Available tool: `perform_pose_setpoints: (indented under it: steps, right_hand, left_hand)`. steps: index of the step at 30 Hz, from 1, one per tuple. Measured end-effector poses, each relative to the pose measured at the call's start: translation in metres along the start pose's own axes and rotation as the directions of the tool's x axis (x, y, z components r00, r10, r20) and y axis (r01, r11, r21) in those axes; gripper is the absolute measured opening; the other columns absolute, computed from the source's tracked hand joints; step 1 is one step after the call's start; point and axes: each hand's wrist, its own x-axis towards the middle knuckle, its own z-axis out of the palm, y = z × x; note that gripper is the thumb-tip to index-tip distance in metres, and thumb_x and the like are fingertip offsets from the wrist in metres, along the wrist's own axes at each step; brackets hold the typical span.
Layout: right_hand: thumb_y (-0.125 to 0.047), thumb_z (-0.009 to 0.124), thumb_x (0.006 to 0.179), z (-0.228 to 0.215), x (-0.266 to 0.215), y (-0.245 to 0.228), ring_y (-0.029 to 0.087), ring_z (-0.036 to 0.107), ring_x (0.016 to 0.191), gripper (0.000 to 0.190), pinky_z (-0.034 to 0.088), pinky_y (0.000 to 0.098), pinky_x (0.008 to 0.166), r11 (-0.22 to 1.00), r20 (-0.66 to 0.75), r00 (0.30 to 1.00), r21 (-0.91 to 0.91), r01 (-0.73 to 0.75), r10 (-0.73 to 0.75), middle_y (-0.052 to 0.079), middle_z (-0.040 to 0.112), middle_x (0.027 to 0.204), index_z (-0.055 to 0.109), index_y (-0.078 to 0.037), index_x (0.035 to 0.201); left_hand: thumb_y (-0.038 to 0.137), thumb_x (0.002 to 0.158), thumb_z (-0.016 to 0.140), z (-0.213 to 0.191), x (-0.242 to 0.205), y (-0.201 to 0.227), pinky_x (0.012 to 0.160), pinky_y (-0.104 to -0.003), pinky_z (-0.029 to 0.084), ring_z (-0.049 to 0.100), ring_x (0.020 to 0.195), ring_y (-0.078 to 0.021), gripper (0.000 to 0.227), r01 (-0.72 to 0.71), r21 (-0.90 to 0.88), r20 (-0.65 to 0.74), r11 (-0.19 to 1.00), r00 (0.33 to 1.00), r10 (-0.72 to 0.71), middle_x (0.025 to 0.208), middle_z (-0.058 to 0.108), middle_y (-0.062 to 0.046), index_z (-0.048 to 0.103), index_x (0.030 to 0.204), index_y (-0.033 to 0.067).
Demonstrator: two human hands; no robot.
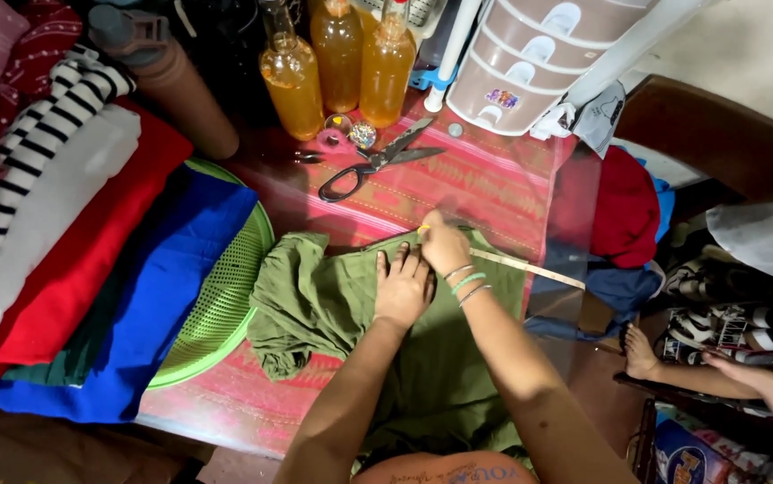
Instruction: A person is smoothing out a piece of green fabric and using a wooden stick to measure it on a low table.
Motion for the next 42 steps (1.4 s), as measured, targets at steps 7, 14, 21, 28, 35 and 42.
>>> perform_pose_setpoints:
  steps: [7,14,21,28,35,42]
  right_hand:
    - [-0.017,0.055,0.104,0.034,0.040,0.079,0.011,0.052,0.046,0.013,0.032,0.0173,0.043,0.356,-0.211,0.972,0.905,0.233,-0.101,0.002,0.054,0.055,0.045,-0.017,0.112]
    - [-0.012,0.063,0.102,0.060,0.008,0.081,0.021,0.065,0.084,0.011,0.054,0.0346,0.079,0.584,-0.520,0.833,0.622,0.522,-0.191,0.011,0.066,0.086,0.055,-0.008,0.109]
    - [-0.013,0.056,0.106,0.082,-0.029,0.082,0.018,0.070,0.086,0.016,0.060,0.0347,0.081,0.417,-0.439,0.882,0.778,0.470,-0.174,0.015,0.070,0.099,0.047,-0.005,0.115]
    - [-0.012,0.060,0.104,0.078,-0.004,0.081,0.014,0.068,0.071,0.015,0.062,0.0259,0.062,0.455,-0.372,0.925,0.814,0.362,-0.071,0.011,0.070,0.088,0.050,-0.007,0.114]
    - [-0.007,0.060,0.100,0.062,0.006,0.066,0.011,0.058,0.053,0.013,0.053,0.0201,0.038,0.500,-0.318,0.948,0.821,0.275,0.001,0.008,0.065,0.073,0.055,-0.008,0.113]
    - [-0.009,0.062,0.101,0.057,0.005,0.058,0.011,0.053,0.047,0.014,0.044,0.0200,0.029,0.436,-0.255,0.967,0.874,0.217,0.030,0.007,0.061,0.069,0.059,-0.007,0.115]
  left_hand:
    - [0.038,0.093,0.059,-0.002,-0.001,0.001,0.113,-0.069,0.034,0.048,0.139,-0.0273,0.042,0.010,-0.021,0.005,1.000,1.000,-0.010,0.139,0.055,-0.005,0.062,0.128,0.0144]
    - [0.043,0.088,0.063,0.006,-0.002,-0.002,0.115,-0.062,0.035,0.046,0.139,-0.0300,0.056,0.068,-0.049,-0.036,0.996,0.997,-0.069,0.139,0.053,-0.010,0.059,0.133,0.0112]
    - [0.042,0.086,0.066,-0.006,0.000,-0.002,0.113,-0.064,0.037,0.047,0.138,-0.0315,0.056,0.039,-0.094,-0.094,0.995,0.994,-0.048,0.140,0.052,-0.010,0.060,0.137,0.0188]
    - [0.046,0.088,0.064,0.007,-0.002,-0.002,0.111,-0.067,0.037,0.048,0.137,-0.0344,0.050,0.033,-0.053,-0.086,0.998,0.996,-0.038,0.138,0.054,-0.009,0.062,0.133,0.0231]
    - [0.040,0.094,0.062,-0.008,-0.002,-0.001,0.108,-0.070,0.037,0.050,0.136,-0.0347,0.037,-0.080,-0.041,-0.160,0.996,0.984,0.072,0.138,0.057,-0.010,0.066,0.126,0.0226]
    - [0.036,0.093,0.065,-0.010,-0.014,0.006,0.112,-0.076,0.028,0.042,0.142,-0.0296,0.041,-0.133,-0.049,0.111,0.990,0.984,0.138,0.144,0.053,-0.005,0.065,0.131,0.0201]
